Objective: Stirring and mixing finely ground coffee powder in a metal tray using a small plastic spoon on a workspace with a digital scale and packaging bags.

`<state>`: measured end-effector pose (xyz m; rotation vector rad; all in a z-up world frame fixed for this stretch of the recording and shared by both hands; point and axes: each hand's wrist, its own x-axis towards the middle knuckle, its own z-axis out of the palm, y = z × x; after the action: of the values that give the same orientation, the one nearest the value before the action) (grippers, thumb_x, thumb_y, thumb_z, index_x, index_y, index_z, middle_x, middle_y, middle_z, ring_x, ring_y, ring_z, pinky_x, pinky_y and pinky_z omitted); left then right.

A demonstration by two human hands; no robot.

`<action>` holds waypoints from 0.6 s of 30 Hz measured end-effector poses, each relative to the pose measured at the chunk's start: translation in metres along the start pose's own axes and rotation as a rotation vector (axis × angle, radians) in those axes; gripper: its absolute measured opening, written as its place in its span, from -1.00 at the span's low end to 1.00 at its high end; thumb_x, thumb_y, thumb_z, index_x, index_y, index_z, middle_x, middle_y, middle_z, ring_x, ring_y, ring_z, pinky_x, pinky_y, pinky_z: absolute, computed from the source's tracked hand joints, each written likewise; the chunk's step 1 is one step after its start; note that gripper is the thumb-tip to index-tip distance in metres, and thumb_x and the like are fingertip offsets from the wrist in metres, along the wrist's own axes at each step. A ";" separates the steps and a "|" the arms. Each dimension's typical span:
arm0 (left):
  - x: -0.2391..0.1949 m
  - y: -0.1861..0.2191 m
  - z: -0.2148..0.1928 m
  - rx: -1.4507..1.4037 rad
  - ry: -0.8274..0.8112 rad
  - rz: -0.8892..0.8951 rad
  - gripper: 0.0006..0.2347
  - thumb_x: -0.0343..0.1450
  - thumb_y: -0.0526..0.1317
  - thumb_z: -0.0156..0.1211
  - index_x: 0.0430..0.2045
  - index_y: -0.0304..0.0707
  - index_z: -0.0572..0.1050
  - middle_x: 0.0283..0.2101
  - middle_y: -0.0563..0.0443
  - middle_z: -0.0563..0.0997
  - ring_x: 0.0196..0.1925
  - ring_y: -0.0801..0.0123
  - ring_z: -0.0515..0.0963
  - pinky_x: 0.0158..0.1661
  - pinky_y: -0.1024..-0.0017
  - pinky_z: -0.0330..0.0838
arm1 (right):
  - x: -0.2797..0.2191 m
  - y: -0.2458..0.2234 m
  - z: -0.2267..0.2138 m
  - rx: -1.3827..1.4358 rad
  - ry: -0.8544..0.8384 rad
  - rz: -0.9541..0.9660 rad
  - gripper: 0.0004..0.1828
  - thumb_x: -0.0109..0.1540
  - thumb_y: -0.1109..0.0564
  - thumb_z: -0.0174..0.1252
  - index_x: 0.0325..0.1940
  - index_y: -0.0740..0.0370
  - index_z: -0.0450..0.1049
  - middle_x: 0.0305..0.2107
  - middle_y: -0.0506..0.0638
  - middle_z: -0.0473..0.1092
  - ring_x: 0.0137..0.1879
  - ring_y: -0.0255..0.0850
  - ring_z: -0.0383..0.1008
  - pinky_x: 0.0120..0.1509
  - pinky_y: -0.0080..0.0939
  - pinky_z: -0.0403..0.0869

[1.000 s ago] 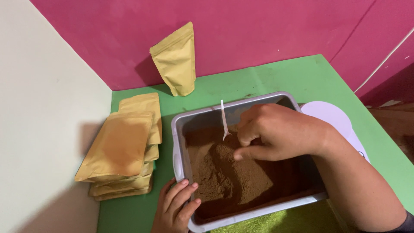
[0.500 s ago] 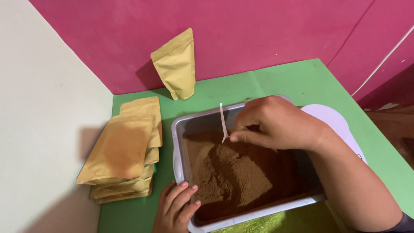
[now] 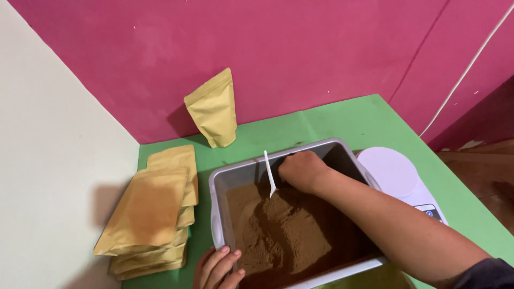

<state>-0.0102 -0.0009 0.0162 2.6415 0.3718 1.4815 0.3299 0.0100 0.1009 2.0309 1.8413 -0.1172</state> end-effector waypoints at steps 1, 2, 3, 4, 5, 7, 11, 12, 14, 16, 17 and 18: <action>0.000 0.000 0.000 0.009 0.020 0.006 -0.85 0.54 -0.05 -0.03 -0.29 0.07 0.50 -0.04 0.08 0.70 0.15 0.19 0.62 0.13 0.03 0.56 | 0.002 -0.001 0.004 -0.046 0.016 -0.017 -0.81 0.28 0.14 0.08 -0.26 -0.03 0.62 -0.23 -0.01 0.57 -0.12 0.07 0.62 -0.23 0.02 0.56; 0.002 0.003 -0.002 0.008 0.016 0.004 -0.85 0.54 -0.05 -0.03 -0.29 0.07 0.50 -0.04 0.08 0.70 0.15 0.19 0.62 0.13 0.03 0.56 | 0.006 0.000 0.011 -0.043 0.013 -0.017 -0.81 0.28 0.14 0.08 -0.26 -0.03 0.62 -0.23 -0.01 0.57 -0.12 0.07 0.62 -0.23 0.02 0.56; 0.005 0.006 -0.005 0.008 -0.003 -0.002 -0.84 0.54 -0.05 -0.03 -0.29 0.05 0.51 -0.05 0.05 0.69 0.14 0.17 0.62 0.13 0.03 0.57 | 0.010 0.000 0.018 -0.085 0.055 -0.039 -0.81 0.23 0.19 0.09 -0.31 -0.03 0.61 -0.30 -0.03 0.57 -0.18 0.06 0.61 -0.27 0.01 0.53; 0.009 0.008 -0.007 0.007 -0.017 -0.005 -0.83 0.54 -0.05 -0.03 -0.29 0.02 0.51 -0.06 0.02 0.69 0.14 0.15 0.61 0.12 0.02 0.58 | 0.015 0.002 0.023 -0.130 0.101 -0.058 -0.79 0.18 0.24 0.10 -0.36 -0.03 0.60 -0.36 -0.06 0.57 -0.24 0.04 0.60 -0.32 0.00 0.51; 0.012 0.010 -0.008 0.006 -0.016 -0.003 -0.83 0.54 -0.05 -0.03 -0.29 0.02 0.51 -0.06 0.02 0.69 0.14 0.15 0.61 0.12 0.02 0.58 | 0.015 0.002 0.023 -0.130 0.101 -0.055 -0.79 0.18 0.24 0.10 -0.36 -0.03 0.60 -0.36 -0.06 0.57 -0.24 0.04 0.60 -0.32 0.00 0.51; 0.016 0.014 -0.010 -0.021 0.006 -0.018 -0.78 0.56 -0.03 -0.10 -0.28 -0.02 0.50 -0.06 -0.02 0.69 0.14 0.13 0.62 0.13 0.00 0.56 | 0.015 0.002 0.023 -0.142 0.085 -0.090 -0.78 0.19 0.26 0.09 -0.34 -0.02 0.60 -0.36 -0.06 0.57 -0.25 0.02 0.60 -0.32 0.01 0.52; 0.017 0.014 -0.014 -0.023 -0.032 -0.041 -0.87 0.51 -0.09 0.05 -0.29 -0.02 0.51 -0.04 0.01 0.69 0.16 0.14 0.61 0.16 -0.01 0.54 | 0.015 0.000 0.024 -0.195 0.087 -0.112 -0.79 0.18 0.29 0.12 -0.33 0.01 0.60 -0.36 -0.05 0.56 -0.25 0.03 0.60 -0.33 0.01 0.53; 0.017 0.014 -0.013 -0.017 -0.018 -0.024 -0.88 0.51 -0.09 0.04 -0.26 -0.01 0.50 -0.05 0.01 0.70 0.16 0.14 0.62 0.15 0.00 0.54 | 0.014 -0.001 0.022 -0.207 0.078 -0.123 -0.79 0.20 0.30 0.11 -0.33 0.03 0.60 -0.36 -0.04 0.56 -0.26 0.02 0.60 -0.32 0.00 0.53; 0.016 0.012 -0.013 -0.011 -0.004 -0.006 -0.89 0.52 -0.10 0.04 -0.24 0.00 0.49 -0.05 0.01 0.70 0.15 0.15 0.62 0.14 0.02 0.55 | 0.013 -0.002 0.022 -0.221 0.069 -0.133 -0.79 0.22 0.31 0.11 -0.32 0.05 0.59 -0.36 -0.04 0.56 -0.27 0.02 0.60 -0.31 0.00 0.53; 0.015 0.010 -0.013 0.001 -0.019 0.010 -0.92 0.50 -0.13 0.10 -0.22 0.01 0.49 -0.05 0.02 0.70 0.16 0.14 0.62 0.15 0.02 0.55 | 0.014 -0.003 0.026 -0.212 0.108 -0.146 -0.81 0.20 0.31 0.13 -0.39 0.07 0.58 -0.41 -0.05 0.55 -0.32 0.01 0.59 -0.37 -0.02 0.50; 0.015 0.011 -0.012 0.000 -0.020 0.011 -0.92 0.50 -0.13 0.10 -0.22 0.01 0.49 -0.05 0.02 0.70 0.16 0.14 0.62 0.15 0.02 0.55 | 0.015 -0.003 0.027 -0.211 0.108 -0.145 -0.81 0.20 0.31 0.13 -0.39 0.07 0.58 -0.41 -0.05 0.55 -0.32 0.01 0.59 -0.37 -0.02 0.50; 0.016 0.012 -0.012 0.003 0.001 0.006 -0.93 0.50 -0.14 0.10 -0.25 0.00 0.48 -0.06 0.03 0.70 0.14 0.15 0.63 0.14 0.02 0.55 | 0.015 -0.003 0.028 -0.216 0.110 -0.154 -0.80 0.20 0.32 0.12 -0.41 0.07 0.57 -0.42 -0.05 0.55 -0.34 0.02 0.58 -0.40 -0.02 0.49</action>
<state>-0.0103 -0.0088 0.0376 2.6464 0.3664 1.4854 0.3342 0.0145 0.0699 1.7806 1.9828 0.1478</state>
